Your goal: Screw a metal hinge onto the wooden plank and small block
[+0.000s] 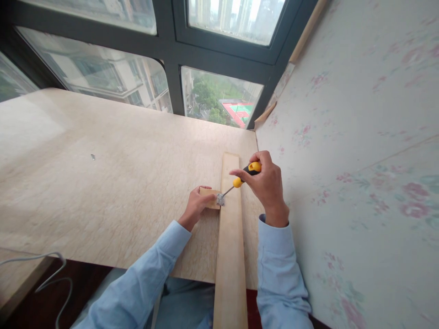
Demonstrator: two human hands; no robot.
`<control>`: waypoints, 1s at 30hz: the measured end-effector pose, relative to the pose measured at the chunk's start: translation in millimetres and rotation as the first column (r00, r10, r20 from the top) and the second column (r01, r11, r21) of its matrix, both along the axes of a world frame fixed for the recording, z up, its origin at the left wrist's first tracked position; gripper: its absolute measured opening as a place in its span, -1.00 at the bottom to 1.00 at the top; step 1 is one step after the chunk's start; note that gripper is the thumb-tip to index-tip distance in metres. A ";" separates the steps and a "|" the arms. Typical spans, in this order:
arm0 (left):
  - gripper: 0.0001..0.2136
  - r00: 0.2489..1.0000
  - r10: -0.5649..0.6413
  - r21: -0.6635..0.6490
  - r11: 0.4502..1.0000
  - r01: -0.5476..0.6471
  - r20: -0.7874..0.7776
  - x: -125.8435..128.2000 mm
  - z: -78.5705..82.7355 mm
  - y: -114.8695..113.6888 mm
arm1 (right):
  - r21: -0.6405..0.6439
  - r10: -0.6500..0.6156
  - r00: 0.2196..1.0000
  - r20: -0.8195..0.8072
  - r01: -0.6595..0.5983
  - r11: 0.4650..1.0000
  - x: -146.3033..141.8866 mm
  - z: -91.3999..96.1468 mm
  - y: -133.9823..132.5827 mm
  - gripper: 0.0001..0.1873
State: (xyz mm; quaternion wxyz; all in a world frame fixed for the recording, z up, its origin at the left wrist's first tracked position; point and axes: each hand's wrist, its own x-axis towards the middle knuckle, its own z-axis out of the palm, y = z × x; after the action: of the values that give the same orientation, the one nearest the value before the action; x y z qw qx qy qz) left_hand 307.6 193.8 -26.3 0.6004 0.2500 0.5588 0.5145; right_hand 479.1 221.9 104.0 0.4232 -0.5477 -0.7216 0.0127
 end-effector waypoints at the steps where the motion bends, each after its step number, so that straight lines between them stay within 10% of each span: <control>1: -0.59 1.000 0.003 -0.001 1.000 -0.003 0.002 -0.1 0.6 -0.2 | 0.030 -0.008 1.000 -0.019 0.009 1.000 -0.7 -0.5 0.1 -0.43; 9: -0.59 1.000 0.004 -0.011 1.000 -0.004 0.029 -0.5 1.4 -0.9 | 0.192 -0.159 0.980 -0.118 0.180 0.965 8.5 3.5 0.3 -0.51; 18: -0.61 1.000 -0.011 0.002 1.000 0.011 0.023 -0.9 -1.0 -0.7 | -0.396 -0.113 0.896 0.430 0.299 0.868 32.7 -13.0 11.9 -0.41; 26: -0.58 1.000 -0.012 0.007 1.000 0.012 0.022 -1.3 -0.7 0.1 | -0.756 0.256 0.850 0.460 0.223 0.616 35.2 -59.6 42.0 -0.55; 30: -0.59 1.000 -0.012 -0.009 1.000 0.012 0.029 -2.0 1.2 0.5 | -0.771 0.278 0.827 0.489 0.260 0.582 40.5 -81.0 53.6 -0.54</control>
State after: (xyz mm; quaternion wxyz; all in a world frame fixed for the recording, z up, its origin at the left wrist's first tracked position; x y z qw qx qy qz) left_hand 305.5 194.3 -25.2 0.6128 0.2431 0.5510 0.5117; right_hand 519.7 275.4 23.1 -0.1076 -0.6530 -0.7273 0.1817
